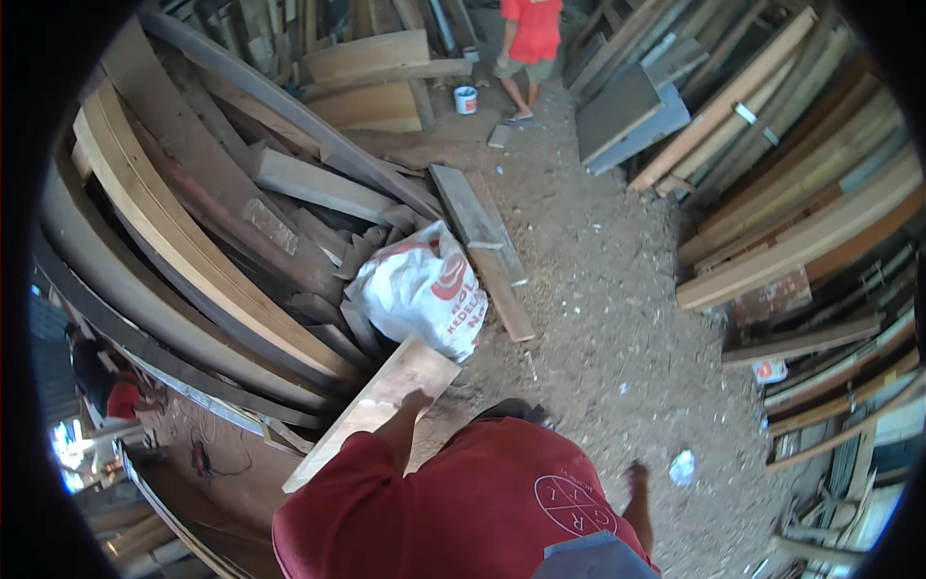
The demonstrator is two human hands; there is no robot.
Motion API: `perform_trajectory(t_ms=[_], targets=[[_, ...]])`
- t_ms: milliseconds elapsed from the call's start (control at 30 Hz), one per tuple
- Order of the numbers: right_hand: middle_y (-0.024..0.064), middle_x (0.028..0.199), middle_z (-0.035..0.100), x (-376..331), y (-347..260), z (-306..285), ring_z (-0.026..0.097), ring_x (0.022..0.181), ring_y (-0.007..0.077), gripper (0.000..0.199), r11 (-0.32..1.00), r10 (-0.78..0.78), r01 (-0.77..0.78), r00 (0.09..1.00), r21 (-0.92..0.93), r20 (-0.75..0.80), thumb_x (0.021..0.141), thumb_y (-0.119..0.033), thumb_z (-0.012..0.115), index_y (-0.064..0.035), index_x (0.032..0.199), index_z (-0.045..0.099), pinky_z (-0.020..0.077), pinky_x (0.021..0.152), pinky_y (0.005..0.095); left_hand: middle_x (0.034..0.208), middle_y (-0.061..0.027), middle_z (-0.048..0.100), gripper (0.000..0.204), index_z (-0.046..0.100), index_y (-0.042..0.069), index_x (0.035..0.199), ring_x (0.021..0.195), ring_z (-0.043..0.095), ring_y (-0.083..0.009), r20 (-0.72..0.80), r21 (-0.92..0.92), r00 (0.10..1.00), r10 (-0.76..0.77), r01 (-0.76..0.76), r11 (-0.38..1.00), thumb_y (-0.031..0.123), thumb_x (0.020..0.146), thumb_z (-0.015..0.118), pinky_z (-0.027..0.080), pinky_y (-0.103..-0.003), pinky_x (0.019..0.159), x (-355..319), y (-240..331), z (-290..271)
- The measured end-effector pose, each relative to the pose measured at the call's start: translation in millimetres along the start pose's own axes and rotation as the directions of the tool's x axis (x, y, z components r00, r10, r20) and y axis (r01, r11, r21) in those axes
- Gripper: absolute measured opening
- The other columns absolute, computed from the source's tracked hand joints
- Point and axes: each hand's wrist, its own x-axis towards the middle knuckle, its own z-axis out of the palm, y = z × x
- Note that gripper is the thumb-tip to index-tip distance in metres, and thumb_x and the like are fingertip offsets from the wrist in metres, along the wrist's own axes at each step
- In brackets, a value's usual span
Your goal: The person measures a wooden board with a tape measure after moving and aligning several curved and straight wooden pieces on a workbench.
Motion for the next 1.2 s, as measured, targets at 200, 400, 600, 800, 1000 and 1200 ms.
perform_trajectory(t_ms=[200,400,600,800,1000,1200], targets=[[0.01,0.108,0.069,136,-455,32,0.063,0.091,0.0183,0.044,0.715,-0.642,0.691,0.709,0.107,-0.291,0.103,-0.039,0.058,-0.0008,0.124,0.065,0.0496,0.08,0.0359,0.137,-0.0225,0.062,0.061,0.068,0.004,0.128,0.129,0.06,-0.0375,0.125,-0.107,0.979,-0.161,0.175,0.979,0.054,0.094,0.058,0.048,-0.044,0.107,-4,47,50],[0.0085,0.109,0.07,266,-609,152,0.066,0.101,0.0201,0.033,0.47,-0.842,0.882,0.449,0.0,0.301,0.106,-0.027,0.056,-0.0012,0.126,0.065,0.0499,0.092,0.0328,0.116,-0.022,0.067,0.045,0.071,0.006,0.111,0.11,0.065,-0.0374,0.245,-0.093,0.962,-0.123,0.149,0.984,0.044,0.09,0.062,0.05,-0.047,0.092,125,180,28],[0.0196,0.123,0.069,382,-510,203,0.064,0.113,0.0331,0.036,-0.059,-0.285,0.76,0.609,-0.648,0.74,0.105,-0.023,0.044,-0.0045,0.131,0.062,0.0481,0.104,0.0421,0.091,-0.0218,0.072,0.028,0.076,0.007,0.088,0.086,0.071,-0.0381,-0.163,-0.145,0.976,0.147,-0.171,0.975,0.034,0.085,0.066,0.054,-0.052,0.073,346,373,-136],[0.025,0.124,0.066,447,-562,217,0.063,0.114,0.0389,0.043,0.509,0.072,0.392,0.868,-0.766,0.492,0.103,-0.032,0.048,-0.0002,0.131,0.059,0.0478,0.101,0.0475,0.115,-0.0178,0.07,0.035,0.066,0.01,0.123,0.11,0.067,-0.0364,-0.696,-0.4,0.642,0.323,-0.72,0.567,0.036,0.101,0.055,0.053,-0.044,0.094,387,596,-409],[0.0304,0.124,0.064,581,-706,292,0.062,0.114,0.0446,0.054,0.419,0.066,0.543,0.781,-0.728,0.62,0.1,-0.041,0.052,0.0041,0.131,0.055,0.0475,0.098,0.0529,0.12,-0.018,0.068,0.033,0.067,0.01,0.121,0.113,0.065,-0.0371,-0.67,-0.292,0.719,0.185,-0.484,0.825,0.033,0.1,0.058,0.052,-0.045,0.097,474,583,-464],[0.0357,0.124,0.061,751,-985,390,0.061,0.115,0.0504,0.067,0.183,-0.395,0.681,0.711,-0.709,0.581,0.098,-0.05,0.057,0.0084,0.131,0.052,0.0473,0.095,0.0583,0.135,-0.019,0.064,0.051,0.07,0.007,0.126,0.126,0.061,-0.0378,0.063,-0.367,0.961,-0.27,0.274,0.889,0.046,0.098,0.055,0.049,-0.047,0.105,480,567,-354]])
